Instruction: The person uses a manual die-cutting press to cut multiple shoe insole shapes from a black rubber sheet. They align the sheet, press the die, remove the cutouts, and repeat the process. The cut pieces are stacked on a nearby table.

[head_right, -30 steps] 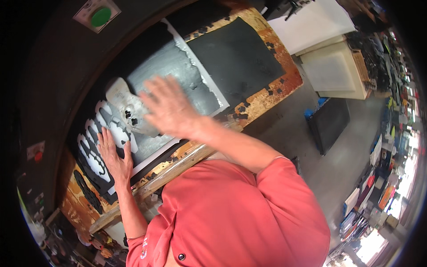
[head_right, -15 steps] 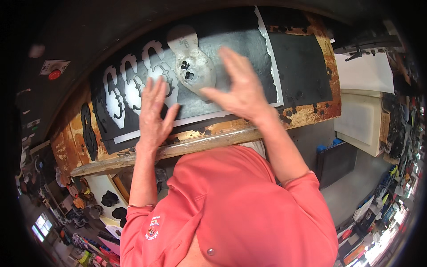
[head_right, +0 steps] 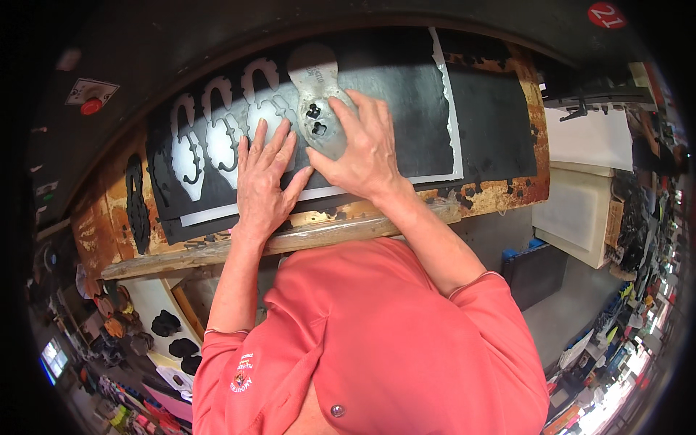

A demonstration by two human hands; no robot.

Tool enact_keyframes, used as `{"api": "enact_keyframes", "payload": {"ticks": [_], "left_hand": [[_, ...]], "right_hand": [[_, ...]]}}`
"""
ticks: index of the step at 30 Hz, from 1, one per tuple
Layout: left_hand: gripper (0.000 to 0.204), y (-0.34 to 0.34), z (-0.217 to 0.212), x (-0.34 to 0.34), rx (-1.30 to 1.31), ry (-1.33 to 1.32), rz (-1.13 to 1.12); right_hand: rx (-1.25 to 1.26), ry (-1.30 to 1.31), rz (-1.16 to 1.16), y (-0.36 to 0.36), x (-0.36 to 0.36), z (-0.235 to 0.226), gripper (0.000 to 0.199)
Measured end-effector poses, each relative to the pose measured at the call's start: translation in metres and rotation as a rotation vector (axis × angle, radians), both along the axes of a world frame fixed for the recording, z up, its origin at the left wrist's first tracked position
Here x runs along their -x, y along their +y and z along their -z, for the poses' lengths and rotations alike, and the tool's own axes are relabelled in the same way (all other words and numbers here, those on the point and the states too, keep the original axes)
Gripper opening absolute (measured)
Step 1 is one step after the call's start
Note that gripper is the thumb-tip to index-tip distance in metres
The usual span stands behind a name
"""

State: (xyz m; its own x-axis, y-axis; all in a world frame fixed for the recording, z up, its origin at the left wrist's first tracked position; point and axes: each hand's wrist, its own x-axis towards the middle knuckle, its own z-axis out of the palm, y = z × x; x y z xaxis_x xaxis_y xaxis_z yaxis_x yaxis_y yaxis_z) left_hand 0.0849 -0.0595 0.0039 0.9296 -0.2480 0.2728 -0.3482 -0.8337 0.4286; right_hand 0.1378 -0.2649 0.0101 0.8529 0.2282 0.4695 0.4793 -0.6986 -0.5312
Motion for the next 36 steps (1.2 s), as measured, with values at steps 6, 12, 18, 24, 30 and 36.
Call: {"api": "enact_keyframes", "payload": {"ticks": [6, 12, 18, 24, 30, 36], "left_hand": [[0.045, 0.010, -0.010, 0.038, 0.287, -0.175, 0.003], [0.020, -0.008, 0.000, 0.092, 0.209, -0.150, 0.041], [0.024, -0.013, 0.016, 0.094, 0.137, -0.256, -0.046], [0.024, -0.017, 0.014, 0.100, 0.152, -0.283, -0.121], [0.022, -0.019, 0.022, 0.101, 0.126, -0.311, -0.202], [0.024, -0.021, 0.018, 0.100, 0.133, -0.291, -0.205]], "right_hand": [[-0.177, -0.003, -0.049, -0.020, 0.020, 0.000, 0.064], [-0.316, 0.020, 0.071, -0.016, 0.015, 0.009, 0.046], [-0.557, -0.041, 0.080, -0.039, 0.014, -0.017, 0.014], [-0.463, -0.352, -0.028, -0.055, -0.003, -0.081, 0.008], [-0.371, -0.226, 0.053, -0.076, 0.057, -0.039, 0.010], [-0.092, -0.123, 0.083, -0.077, 0.107, 0.025, 0.012]]}}
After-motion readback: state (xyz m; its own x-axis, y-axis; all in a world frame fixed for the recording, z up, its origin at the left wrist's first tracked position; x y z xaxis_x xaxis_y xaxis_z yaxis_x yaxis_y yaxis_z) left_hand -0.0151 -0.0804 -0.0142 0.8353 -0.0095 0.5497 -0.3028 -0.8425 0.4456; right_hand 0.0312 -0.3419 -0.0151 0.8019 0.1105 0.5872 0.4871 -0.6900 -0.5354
